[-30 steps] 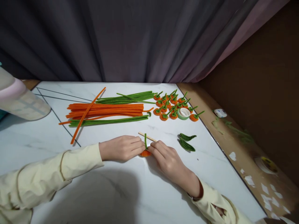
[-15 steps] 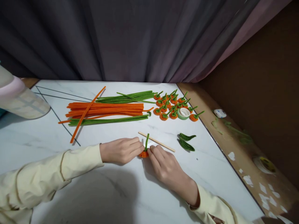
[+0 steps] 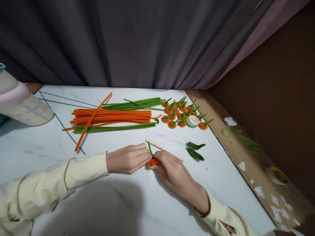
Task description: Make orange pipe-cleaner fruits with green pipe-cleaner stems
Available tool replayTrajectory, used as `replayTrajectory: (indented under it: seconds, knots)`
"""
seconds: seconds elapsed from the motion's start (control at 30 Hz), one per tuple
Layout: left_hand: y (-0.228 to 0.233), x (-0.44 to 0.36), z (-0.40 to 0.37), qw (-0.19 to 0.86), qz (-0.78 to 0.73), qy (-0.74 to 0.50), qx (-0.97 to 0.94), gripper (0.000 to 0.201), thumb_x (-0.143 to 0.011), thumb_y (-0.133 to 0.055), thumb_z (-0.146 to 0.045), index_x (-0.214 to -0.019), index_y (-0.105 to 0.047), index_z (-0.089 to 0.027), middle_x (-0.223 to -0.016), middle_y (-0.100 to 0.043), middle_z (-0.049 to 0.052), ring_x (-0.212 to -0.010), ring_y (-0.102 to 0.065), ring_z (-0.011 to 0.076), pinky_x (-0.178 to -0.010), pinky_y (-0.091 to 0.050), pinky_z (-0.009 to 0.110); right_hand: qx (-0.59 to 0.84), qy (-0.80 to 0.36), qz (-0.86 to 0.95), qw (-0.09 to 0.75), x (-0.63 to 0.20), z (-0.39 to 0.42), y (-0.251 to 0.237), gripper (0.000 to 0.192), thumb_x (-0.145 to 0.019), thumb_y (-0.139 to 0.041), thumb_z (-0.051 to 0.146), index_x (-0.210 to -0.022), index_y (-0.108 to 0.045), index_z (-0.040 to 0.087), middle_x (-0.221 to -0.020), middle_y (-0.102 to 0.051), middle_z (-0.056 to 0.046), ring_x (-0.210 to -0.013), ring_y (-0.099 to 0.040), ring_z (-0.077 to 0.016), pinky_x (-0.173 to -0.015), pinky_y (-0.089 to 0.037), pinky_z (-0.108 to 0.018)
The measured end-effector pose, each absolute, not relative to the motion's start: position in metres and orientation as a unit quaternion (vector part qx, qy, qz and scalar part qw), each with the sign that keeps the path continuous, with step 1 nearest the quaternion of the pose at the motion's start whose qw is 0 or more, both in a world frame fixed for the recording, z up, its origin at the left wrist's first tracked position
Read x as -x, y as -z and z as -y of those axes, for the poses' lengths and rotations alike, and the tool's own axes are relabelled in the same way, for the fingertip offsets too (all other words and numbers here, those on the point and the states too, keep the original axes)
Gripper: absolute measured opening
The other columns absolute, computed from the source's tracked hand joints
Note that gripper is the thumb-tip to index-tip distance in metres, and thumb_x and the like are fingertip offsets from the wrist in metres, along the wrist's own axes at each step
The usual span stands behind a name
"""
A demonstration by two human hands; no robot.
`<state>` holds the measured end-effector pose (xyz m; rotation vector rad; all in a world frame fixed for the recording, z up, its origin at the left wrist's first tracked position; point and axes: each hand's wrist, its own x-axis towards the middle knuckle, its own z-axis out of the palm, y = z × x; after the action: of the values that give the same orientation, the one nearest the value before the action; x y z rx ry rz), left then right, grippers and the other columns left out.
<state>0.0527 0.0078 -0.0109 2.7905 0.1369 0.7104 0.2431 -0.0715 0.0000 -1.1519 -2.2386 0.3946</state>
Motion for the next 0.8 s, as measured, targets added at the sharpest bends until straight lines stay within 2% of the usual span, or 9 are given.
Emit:
replayTrajectory:
  seconds: [0.17, 0.27, 0.4, 0.53, 0.67, 0.8]
  knots:
    - [0.002, -0.054, -0.003, 0.35, -0.124, -0.21, -0.905, 0.026, -0.095, -0.03, -0.019, -0.088, -0.055, -0.013, -0.082, -0.059, 0.008, -0.077, -0.052, 0.0163, -0.074, -0.043, 0.028, 0.452, -0.226, 0.784, 0.362, -0.243, 0.074, 0.001, 0.006, -0.09, -0.05, 0.022, -0.095, -0.051, 0.018, -0.08, -0.063, -0.004, -0.069, -0.058, -0.0141, -0.063, -0.047, -0.025]
    - [-0.002, -0.055, 0.0, 0.453, -0.193, -0.174, -0.853, 0.021, -0.095, -0.037, -0.029, -0.091, -0.054, -0.016, -0.078, -0.057, 0.002, -0.068, -0.052, 0.0117, -0.063, -0.042, 0.022, 0.498, -0.291, 0.722, 0.382, -0.244, 0.074, -0.003, 0.011, -0.088, -0.055, 0.026, -0.096, -0.052, 0.019, -0.081, -0.063, -0.002, -0.059, -0.057, -0.0107, -0.054, -0.047, -0.022]
    - [0.0, -0.057, 0.004, 0.508, -0.25, -0.172, -0.806, 0.021, -0.093, -0.043, -0.034, -0.09, -0.054, -0.016, -0.07, -0.055, -0.002, -0.061, -0.05, 0.0091, -0.057, -0.04, 0.019, 0.492, -0.405, 0.664, 0.392, -0.245, 0.074, -0.006, 0.014, -0.089, -0.051, 0.024, -0.101, -0.05, 0.019, -0.094, -0.063, -0.005, -0.062, -0.061, -0.0097, -0.05, -0.051, -0.02]
    - [0.004, -0.058, 0.008, 0.491, -0.285, -0.237, -0.788, 0.017, -0.091, -0.048, -0.032, -0.09, -0.056, -0.017, -0.075, -0.061, 0.0, -0.064, -0.055, 0.0097, -0.058, -0.045, 0.019, 0.49, -0.436, 0.627, 0.422, -0.243, 0.074, -0.007, 0.008, -0.088, -0.051, 0.023, -0.095, -0.052, 0.018, -0.092, -0.062, -0.005, -0.062, -0.061, -0.009, -0.05, -0.054, -0.019]
    - [0.006, -0.061, 0.015, 0.365, -0.29, -0.398, -0.79, 0.01, -0.086, -0.057, -0.022, -0.095, -0.059, -0.017, -0.085, -0.067, 0.004, -0.073, -0.062, 0.0118, -0.063, -0.051, 0.02, 0.508, -0.429, 0.597, 0.449, -0.237, 0.074, -0.006, 0.01, -0.088, -0.052, 0.025, -0.096, -0.054, 0.018, -0.086, -0.065, -0.004, -0.06, -0.062, -0.0097, -0.051, -0.055, -0.02]
    - [0.005, -0.064, 0.021, 0.295, -0.237, -0.453, -0.807, 0.016, -0.085, -0.057, -0.013, -0.101, -0.061, -0.016, -0.091, -0.067, 0.008, -0.083, -0.064, 0.0153, -0.074, -0.054, 0.026, 0.505, -0.42, 0.592, 0.466, -0.233, 0.076, -0.005, 0.012, -0.09, -0.051, 0.025, -0.099, -0.054, 0.019, -0.089, -0.066, -0.005, -0.06, -0.065, -0.0102, -0.055, -0.057, -0.022]
